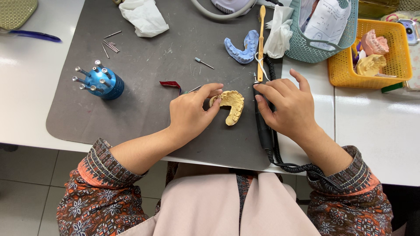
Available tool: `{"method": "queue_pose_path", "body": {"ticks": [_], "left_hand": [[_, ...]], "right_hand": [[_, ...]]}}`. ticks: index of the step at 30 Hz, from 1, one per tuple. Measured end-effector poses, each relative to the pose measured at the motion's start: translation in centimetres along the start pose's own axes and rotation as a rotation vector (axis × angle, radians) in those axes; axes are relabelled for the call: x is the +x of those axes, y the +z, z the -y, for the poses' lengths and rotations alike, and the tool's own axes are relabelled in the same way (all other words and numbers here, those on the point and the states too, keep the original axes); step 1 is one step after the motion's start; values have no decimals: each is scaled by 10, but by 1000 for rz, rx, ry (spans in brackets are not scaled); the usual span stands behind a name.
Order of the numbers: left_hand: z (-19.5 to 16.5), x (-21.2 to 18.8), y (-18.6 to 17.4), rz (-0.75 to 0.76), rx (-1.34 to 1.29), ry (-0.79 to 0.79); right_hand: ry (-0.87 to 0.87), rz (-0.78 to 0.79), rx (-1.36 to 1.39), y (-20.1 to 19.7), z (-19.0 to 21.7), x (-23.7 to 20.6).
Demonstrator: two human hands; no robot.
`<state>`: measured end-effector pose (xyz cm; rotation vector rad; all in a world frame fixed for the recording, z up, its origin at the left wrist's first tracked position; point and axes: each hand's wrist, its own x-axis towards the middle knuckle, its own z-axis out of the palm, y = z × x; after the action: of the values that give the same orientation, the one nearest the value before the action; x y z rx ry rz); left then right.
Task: The person uses a rotary handpiece to grind and smooth a yellow dental cast, then switches to a different bur to continue refining the surface. They inspect the cast by hand, wipe the tool with a tissue, and handle multiple cast pieces on the workbench.
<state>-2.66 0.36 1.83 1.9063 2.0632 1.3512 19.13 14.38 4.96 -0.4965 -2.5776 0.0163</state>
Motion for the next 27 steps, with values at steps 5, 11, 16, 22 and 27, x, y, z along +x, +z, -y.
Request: {"method": "queue_pose_path", "body": {"ticks": [5, 11, 16, 22, 27], "left_hand": [[0, 3, 0, 93, 18, -125], [-1, 3, 0, 89, -9, -116], [-4, 6, -2, 94, -4, -82], [-3, 9, -4, 253, -57, -326], [5, 7, 1, 160, -1, -93]], "right_hand": [[-17, 4, 2, 2, 3, 0], [-36, 15, 28, 5, 6, 0], [-39, 31, 65, 9, 9, 1], [4, 38, 109, 16, 12, 5], [44, 70, 173, 28, 19, 10]]}}
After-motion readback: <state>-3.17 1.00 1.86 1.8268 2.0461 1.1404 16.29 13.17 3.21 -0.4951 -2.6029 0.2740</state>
